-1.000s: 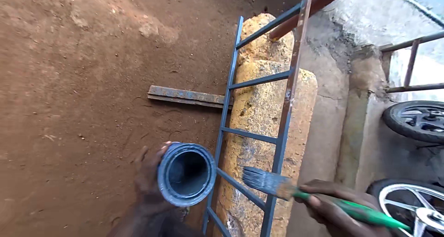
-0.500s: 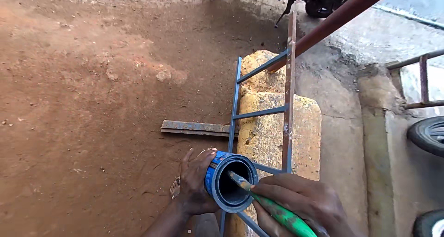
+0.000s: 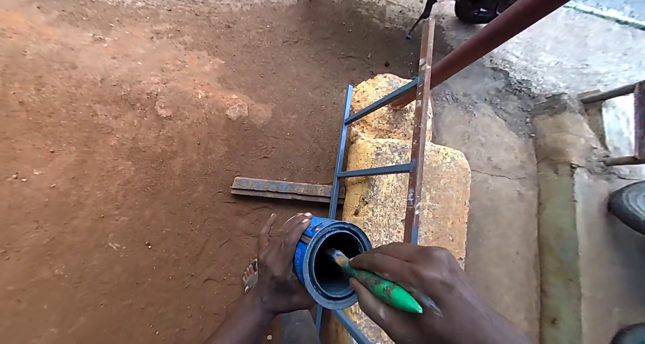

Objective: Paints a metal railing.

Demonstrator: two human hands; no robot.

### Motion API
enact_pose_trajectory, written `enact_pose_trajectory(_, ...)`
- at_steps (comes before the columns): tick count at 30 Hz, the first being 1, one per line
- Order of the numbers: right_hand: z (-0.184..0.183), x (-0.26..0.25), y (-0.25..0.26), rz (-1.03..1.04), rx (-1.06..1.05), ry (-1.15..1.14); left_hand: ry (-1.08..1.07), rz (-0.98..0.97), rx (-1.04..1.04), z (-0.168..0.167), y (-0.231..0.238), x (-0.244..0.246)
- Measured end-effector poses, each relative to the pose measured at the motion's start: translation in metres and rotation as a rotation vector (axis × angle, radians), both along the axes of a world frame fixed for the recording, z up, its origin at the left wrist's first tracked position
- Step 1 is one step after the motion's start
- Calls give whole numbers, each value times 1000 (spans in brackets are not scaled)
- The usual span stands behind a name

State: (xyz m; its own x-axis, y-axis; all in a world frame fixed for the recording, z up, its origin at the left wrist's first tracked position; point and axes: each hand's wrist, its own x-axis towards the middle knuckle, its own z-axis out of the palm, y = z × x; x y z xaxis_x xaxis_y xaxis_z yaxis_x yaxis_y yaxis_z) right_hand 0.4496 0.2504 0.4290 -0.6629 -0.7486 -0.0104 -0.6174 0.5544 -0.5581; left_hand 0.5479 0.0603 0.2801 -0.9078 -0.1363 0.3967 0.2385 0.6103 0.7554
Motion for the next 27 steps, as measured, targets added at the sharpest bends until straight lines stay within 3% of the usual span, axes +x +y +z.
enact_pose_trajectory(4, -1, -12, 30, -151, -207, -176, -6, -2, -4, 1, 15, -12)
enact_pose_trajectory(8, -2, -11, 88, -526, -482, -495, -21, -22, -7, 6, 32, -29)
enact_pose_trajectory(10, -2, -9, 109, -616, -527, -533, -20, -39, -17, 7, 41, -38)
enact_pose_trajectory(15, 9, -26, 106, -345, -329, -108, -11, -85, -33, 10, 68, -62)
enact_pose_trajectory(19, 3, -47, 96, -155, -89, 84, -21, -128, -28, 17, 84, -79)
enact_pose_trajectory(22, -1, -57, 101, -129, -20, 74, -16, -131, -28, 18, 92, -92)
enact_pose_trajectory(27, 8, -69, 137, -391, -332, -194, -17, -161, -17, 11, 96, -110)
